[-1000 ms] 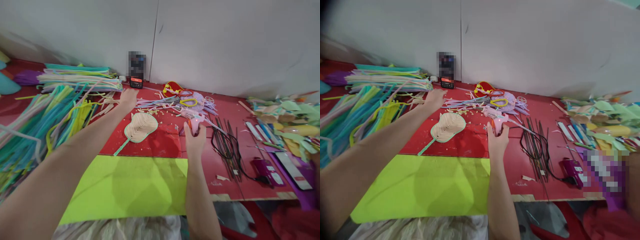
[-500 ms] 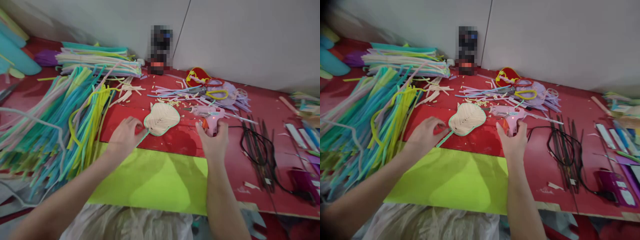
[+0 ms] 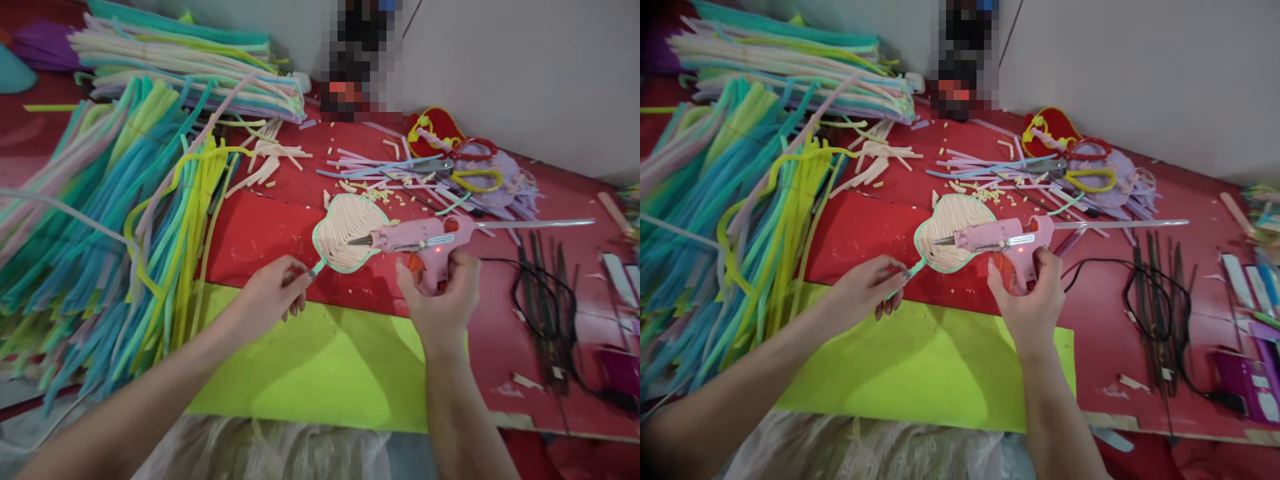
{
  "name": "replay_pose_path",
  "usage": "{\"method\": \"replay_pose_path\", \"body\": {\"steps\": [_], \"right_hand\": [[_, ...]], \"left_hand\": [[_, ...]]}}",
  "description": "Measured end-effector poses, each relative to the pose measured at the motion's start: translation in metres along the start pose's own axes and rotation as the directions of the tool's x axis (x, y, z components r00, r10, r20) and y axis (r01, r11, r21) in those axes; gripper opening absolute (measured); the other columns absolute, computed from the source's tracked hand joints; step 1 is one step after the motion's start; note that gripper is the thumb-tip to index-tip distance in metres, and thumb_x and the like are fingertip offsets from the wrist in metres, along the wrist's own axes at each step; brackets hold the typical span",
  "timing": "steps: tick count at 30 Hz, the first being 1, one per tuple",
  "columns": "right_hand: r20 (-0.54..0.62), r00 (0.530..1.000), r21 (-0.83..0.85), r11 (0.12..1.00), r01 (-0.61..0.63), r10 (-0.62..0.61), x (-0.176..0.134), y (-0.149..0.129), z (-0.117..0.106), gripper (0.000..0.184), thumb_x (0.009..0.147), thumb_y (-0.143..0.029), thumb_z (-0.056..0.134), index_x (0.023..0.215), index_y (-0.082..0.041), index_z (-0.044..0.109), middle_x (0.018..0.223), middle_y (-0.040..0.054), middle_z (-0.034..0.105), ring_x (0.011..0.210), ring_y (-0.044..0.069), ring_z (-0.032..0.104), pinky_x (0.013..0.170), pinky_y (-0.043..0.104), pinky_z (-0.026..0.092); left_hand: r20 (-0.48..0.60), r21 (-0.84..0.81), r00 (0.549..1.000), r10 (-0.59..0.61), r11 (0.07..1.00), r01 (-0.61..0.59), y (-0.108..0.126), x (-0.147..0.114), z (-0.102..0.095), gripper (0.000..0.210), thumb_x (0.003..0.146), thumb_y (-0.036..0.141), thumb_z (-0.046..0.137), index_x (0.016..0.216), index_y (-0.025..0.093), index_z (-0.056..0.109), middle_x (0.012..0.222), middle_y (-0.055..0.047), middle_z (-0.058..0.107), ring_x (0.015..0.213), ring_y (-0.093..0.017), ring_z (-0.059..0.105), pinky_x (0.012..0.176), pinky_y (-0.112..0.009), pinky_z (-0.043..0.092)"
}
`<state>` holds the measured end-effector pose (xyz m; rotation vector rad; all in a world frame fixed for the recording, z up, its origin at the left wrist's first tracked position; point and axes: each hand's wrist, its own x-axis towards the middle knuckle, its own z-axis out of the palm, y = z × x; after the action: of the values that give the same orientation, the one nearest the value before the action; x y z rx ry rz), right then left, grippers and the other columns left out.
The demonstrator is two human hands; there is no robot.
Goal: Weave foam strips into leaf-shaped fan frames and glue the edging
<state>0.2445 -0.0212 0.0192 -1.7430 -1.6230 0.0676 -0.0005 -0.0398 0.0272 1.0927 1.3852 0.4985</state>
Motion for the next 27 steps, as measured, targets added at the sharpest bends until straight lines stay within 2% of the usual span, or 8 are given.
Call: {"method": "replay_pose_path", "body": {"steps": [1,3,8,15,21,24,27], "right_hand": [[-0.003,1.0,0.001,1.0,0.002,-0.002,0.0,0.002,0.001,0.057,0.063,-0.047,0.069,0.107,-0.017,0.05,0.093,0.0079,0.055,0.083,0.022,0.057,0.073,0.039,0.048],[-0.006,1.0,-0.004,1.0,0.012,-0.012,-0.001,0.006,0.004,0.058,0.062,-0.047,0.07,0.107,-0.016,0.05,0.093,0.0084,0.056,0.082,0.022,0.057,0.072,0.038,0.049],[0.039,0.996,-0.077,0.994,0.083,-0.08,-0.002,0.013,0.008,0.054,0.061,-0.047,0.071,0.101,-0.015,0.053,0.085,0.0066,0.057,0.07,0.018,0.055,0.066,0.035,0.049],[0.052,0.996,-0.157,0.984,0.082,-0.075,-0.003,0.005,0.002,0.045,0.06,-0.047,0.071,0.091,-0.018,0.056,0.079,0.0055,0.059,0.067,0.018,0.056,0.066,0.035,0.049],[0.016,0.983,-0.2,0.963,0.183,-0.183,-0.002,0.005,0.0,0.035,0.061,-0.043,0.072,0.081,-0.018,0.057,0.08,0.0093,0.061,0.078,0.024,0.061,0.069,0.038,0.051],[-0.011,0.972,-0.225,0.948,0.226,-0.234,-0.001,0.01,0.003,0.038,0.06,-0.044,0.073,0.082,-0.017,0.058,0.08,0.0086,0.061,0.078,0.024,0.062,0.069,0.038,0.052],[-0.017,0.941,-0.244,0.914,0.325,-0.339,-0.002,0.013,0.006,0.04,0.06,-0.039,0.074,0.089,-0.015,0.058,0.081,0.0085,0.062,0.076,0.023,0.062,0.067,0.035,0.052]], "left_hand": [[0.079,-0.084,0.996,-0.05,0.995,0.056,0.002,0.002,-0.002,0.019,0.084,0.038,0.044,0.074,0.021,0.046,0.053,0.005,0.048,0.042,-0.011,0.046,0.04,-0.022,0.036],[0.159,-0.195,0.983,-0.091,0.973,0.122,0.004,0.006,-0.005,0.028,0.084,0.04,0.043,0.064,0.021,0.043,0.049,0.005,0.041,0.038,-0.008,0.04,0.035,-0.021,0.031],[0.128,-0.357,0.989,-0.078,0.927,0.12,0.003,0.011,-0.004,0.032,0.083,0.042,0.045,0.06,0.02,0.043,0.05,0.005,0.038,0.035,-0.005,0.032,0.032,-0.019,0.022],[-0.009,-0.278,0.999,-0.04,0.96,0.036,0.007,0.007,0.002,0.018,0.08,0.039,0.05,0.076,0.024,0.059,0.05,0.005,0.034,0.038,-0.007,0.029,0.034,-0.021,0.024],[-0.043,-0.209,0.999,0.003,0.978,-0.012,0.005,0.005,0.004,0.025,0.082,0.04,0.047,0.089,0.024,0.065,0.05,0.004,0.034,0.04,-0.008,0.03,0.035,-0.019,0.026],[-0.053,-0.181,0.998,0.028,0.983,-0.037,0.005,0.005,0.005,0.028,0.082,0.037,0.047,0.098,0.021,0.065,0.05,0.005,0.033,0.041,-0.007,0.029,0.036,-0.018,0.026],[-0.059,-0.16,0.997,0.055,0.985,-0.064,0.006,0.004,0.006,0.034,0.083,0.035,0.046,0.107,0.018,0.062,0.051,0.005,0.033,0.042,-0.006,0.029,0.037,-0.016,0.027]]}}
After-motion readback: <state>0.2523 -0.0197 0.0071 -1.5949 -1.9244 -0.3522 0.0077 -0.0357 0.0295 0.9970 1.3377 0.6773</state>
